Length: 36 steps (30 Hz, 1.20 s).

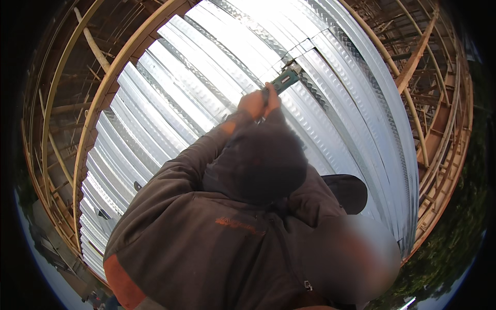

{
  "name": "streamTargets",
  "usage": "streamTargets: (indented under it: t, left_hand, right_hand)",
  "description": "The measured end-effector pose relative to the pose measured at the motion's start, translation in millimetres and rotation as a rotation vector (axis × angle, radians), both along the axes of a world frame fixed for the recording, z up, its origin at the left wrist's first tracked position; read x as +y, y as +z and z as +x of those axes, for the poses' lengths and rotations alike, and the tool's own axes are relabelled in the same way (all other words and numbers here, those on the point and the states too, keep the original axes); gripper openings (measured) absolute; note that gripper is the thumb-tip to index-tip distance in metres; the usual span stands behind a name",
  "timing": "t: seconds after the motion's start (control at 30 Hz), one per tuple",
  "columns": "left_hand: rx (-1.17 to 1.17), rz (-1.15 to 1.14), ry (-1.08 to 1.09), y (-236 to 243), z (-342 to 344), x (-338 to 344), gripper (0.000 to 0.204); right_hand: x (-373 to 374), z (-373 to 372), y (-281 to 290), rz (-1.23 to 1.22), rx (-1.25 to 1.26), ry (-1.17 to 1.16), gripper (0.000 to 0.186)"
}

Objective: The person uses an angle grinder to cut a corrugated metal sheet on a roof. They guide the tool along the sheet, repositioning as needed, and remove a cut section by hand.

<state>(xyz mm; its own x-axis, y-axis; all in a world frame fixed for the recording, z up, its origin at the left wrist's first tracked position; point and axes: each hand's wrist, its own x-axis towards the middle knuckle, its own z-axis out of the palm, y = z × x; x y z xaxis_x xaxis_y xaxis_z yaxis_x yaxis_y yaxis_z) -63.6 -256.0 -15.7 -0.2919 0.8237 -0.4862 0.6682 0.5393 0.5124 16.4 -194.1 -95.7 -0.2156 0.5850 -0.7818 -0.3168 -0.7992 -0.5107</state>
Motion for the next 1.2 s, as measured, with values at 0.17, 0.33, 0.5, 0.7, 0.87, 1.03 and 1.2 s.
streamTargets:
  t: [0.17, 0.33, 0.5, 0.7, 0.87, 1.03, 1.2]
  left_hand:
    - [0.015, -0.027, -0.035, 1, -2, 2, 0.048]
    - [0.026, -0.028, -0.044, -7, -5, 6, 0.047]
    - [0.060, -0.025, -0.048, -6, -6, 7, 0.043]
    - [0.085, 0.182, 0.024, 4, 1, -4, 0.041]
    - [0.173, 0.318, -0.074, 16, 23, 24, 0.042]
    - [0.010, 0.252, -0.083, 8, 45, 20, 0.044]
    - [-0.183, 0.327, 0.087, -16, 67, -14, 0.056]
  right_hand:
    - [2, 0, -2, -0.031, 0.013, -0.002, 0.049]
    - [4, -3, -5, -0.059, 0.056, -0.022, 0.050]
    - [5, -5, -2, -0.046, 0.053, -0.010, 0.047]
    - [7, -6, 23, 0.080, 0.145, -0.072, 0.038]
    - [25, 25, 47, 0.197, 0.180, -0.155, 0.035]
    - [17, 52, 46, 0.159, 0.109, -0.192, 0.037]
    - [-1, 73, 46, 0.277, -0.151, 0.106, 0.057]
